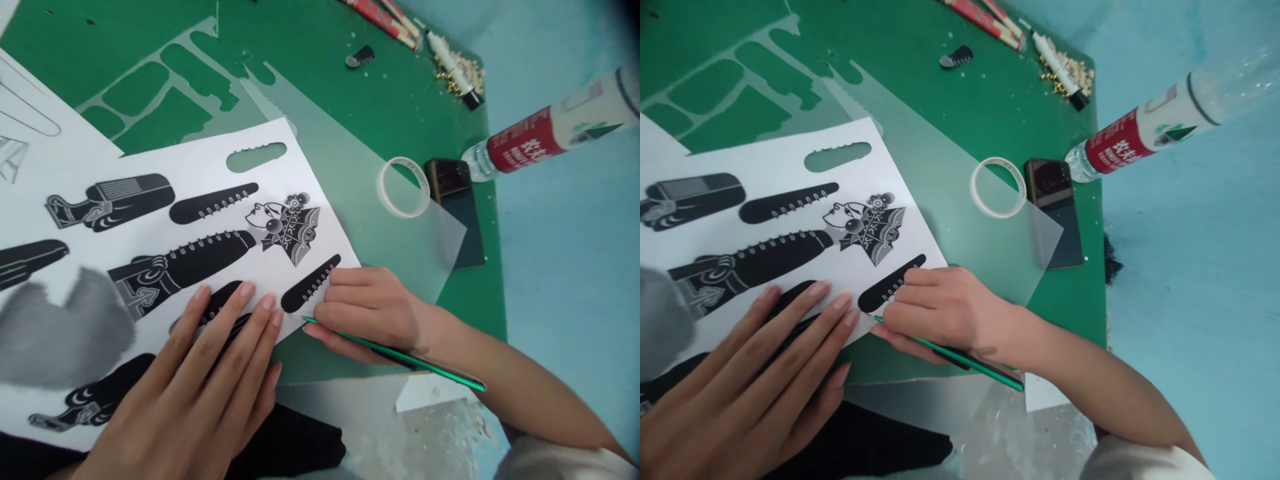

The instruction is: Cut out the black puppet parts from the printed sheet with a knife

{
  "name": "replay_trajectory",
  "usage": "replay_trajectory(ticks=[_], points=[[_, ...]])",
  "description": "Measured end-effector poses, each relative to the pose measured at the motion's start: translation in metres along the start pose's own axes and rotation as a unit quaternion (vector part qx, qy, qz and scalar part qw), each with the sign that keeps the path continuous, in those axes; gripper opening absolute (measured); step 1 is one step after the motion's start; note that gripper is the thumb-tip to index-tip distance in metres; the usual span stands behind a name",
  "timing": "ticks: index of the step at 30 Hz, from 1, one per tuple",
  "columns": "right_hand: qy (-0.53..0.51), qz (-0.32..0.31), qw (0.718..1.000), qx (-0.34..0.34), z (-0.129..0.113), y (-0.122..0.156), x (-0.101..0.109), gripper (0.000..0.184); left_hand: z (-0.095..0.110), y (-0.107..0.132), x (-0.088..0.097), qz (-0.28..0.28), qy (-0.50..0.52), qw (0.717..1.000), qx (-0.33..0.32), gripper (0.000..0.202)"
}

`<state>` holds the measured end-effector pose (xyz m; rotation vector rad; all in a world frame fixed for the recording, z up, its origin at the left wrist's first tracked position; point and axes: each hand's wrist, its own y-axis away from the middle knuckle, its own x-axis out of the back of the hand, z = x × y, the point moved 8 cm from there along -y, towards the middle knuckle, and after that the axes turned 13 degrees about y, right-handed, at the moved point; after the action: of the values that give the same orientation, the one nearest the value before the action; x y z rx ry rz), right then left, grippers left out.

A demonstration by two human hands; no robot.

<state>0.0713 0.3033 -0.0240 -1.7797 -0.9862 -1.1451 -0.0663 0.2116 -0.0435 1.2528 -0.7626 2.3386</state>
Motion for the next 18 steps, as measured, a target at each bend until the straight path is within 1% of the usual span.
replay_trajectory(ticks=[10, 14, 18], points=[[-0.034, -0.003, 0.999, -0.004, 0.0013, 0.0005, 0.0035, 0.026, -0.0006, -0.003, -0.0008, 0.005, 0.005, 1.0, -0.007, 0.06], [-0.017, -0.005, 1.0, 0.002, 0.0001, 0.0004, 0.0047, 0.029, 0.0002, -0.006, -0.001, 0.007, 0.008, 1.0, -0.009, 0.057], [0.015, -0.003, 1.0, 0.007, -0.0064, -0.0022, 0.0059, 0.03, -0.0024, -0.0031, 0.0019, 0.011, 0.014, 1.0, -0.019, 0.056]])
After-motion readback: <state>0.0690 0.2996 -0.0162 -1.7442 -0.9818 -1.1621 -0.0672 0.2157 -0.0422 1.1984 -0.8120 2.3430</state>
